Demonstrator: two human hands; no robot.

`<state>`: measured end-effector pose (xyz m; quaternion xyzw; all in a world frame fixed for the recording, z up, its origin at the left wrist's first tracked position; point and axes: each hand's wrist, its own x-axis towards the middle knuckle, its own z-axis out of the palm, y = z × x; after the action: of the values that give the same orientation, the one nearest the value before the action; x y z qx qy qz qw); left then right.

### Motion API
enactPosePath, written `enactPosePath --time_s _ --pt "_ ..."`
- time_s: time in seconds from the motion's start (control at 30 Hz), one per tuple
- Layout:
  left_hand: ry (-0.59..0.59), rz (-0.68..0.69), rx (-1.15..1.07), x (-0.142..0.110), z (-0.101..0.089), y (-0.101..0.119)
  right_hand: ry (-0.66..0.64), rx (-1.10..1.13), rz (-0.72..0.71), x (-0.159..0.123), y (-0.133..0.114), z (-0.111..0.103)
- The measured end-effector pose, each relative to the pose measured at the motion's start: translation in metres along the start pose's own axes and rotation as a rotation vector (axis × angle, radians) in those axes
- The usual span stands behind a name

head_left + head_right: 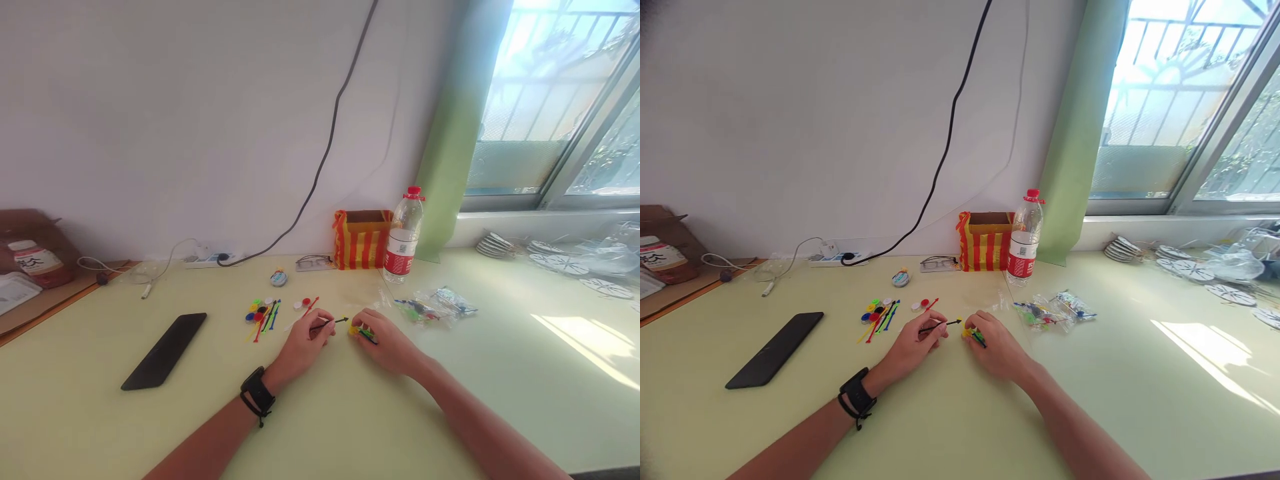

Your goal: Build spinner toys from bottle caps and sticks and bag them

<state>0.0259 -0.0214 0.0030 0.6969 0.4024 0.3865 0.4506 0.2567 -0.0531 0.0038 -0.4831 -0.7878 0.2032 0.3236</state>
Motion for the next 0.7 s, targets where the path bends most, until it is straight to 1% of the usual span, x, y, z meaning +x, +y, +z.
enactPosePath --time_s 0.13,0.3,0.4,0.53,0.6,0.7 --pt "0.041 0.119 0.169 -0.001 0.0 0.0 -0.034 0.059 -0.005 0.001 0.0 -0.001" --pt "0.062 0.155 0.29 0.002 -0.002 -0.002 -0.09 0.147 -0.061 -0.001 -0.007 -0.002" --pt "0.083 0.14 0.299 0.003 -0.003 -0.004 -0.114 0.183 -0.076 -0.002 -0.009 -0.002" --pt "0.126 0.13 0.245 0.002 -0.002 -0.006 -0.112 0.21 -0.066 -0.003 -0.01 -0.002" --pt "0.122 0.123 0.227 0.002 -0.001 -0.007 -0.132 0.239 -0.057 -0.003 -0.011 -0.001" --pt "0.085 0.111 0.229 0.002 0.0 -0.008 -0.162 0.272 -0.054 -0.004 -0.013 0.0"
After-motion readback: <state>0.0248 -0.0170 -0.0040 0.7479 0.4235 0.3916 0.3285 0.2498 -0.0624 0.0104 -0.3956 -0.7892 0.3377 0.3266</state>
